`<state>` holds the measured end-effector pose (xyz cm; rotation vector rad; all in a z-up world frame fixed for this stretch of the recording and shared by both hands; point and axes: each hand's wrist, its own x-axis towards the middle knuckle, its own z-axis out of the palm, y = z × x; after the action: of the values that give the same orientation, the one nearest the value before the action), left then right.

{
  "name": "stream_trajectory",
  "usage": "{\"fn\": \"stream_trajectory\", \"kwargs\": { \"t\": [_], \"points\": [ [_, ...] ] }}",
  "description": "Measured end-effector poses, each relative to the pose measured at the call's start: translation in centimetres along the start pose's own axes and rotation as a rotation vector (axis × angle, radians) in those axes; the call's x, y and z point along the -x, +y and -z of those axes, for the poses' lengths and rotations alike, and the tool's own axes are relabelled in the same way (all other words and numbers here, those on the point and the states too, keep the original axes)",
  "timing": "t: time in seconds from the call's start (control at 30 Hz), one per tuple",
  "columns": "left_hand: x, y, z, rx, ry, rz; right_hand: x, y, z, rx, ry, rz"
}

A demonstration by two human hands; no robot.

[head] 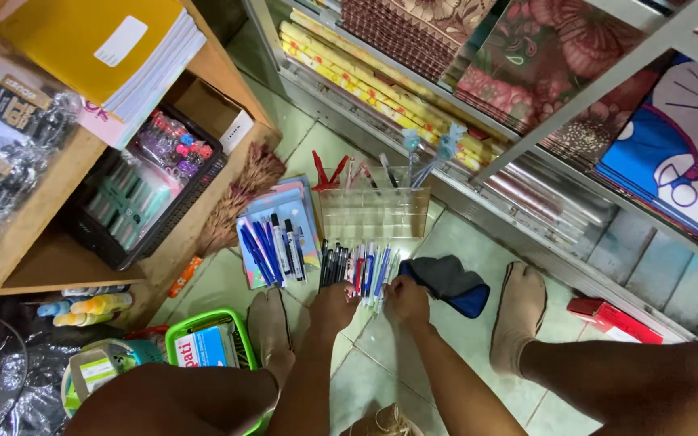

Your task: Testing and sorting pens into a clear plastic organizer bin.

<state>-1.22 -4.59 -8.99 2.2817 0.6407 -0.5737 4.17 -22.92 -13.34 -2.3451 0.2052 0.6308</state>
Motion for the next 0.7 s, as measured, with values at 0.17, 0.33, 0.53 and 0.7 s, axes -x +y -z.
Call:
{"fn": "stream_trajectory", "kwargs": {
  "t": [0.17, 0.33, 0.53, 0.7],
  "points": [
    [-0.5, 1.5, -0.4, -0.064, -0.011, 0.021, -1.4, 0.7, -1.1, 0.019, -0.035, -0.062],
    [-2.3, 0.1, -3.6, 0.013, 0.037, -0.052, -1.5, 0.2, -1.1, 0.066, -0.036, -0.091],
    [-1.0, 3.3, -1.8, -0.024, -0.003, -0.012, -1.1, -1.5, 0.1, 0.111, -0.098, -0.201],
    [-2.1, 0.1, -4.4, -0.011, 0.126, -0.187, -1.1, -0.7, -0.2, 0.153, -0.112, -0.191]
  ]
}}
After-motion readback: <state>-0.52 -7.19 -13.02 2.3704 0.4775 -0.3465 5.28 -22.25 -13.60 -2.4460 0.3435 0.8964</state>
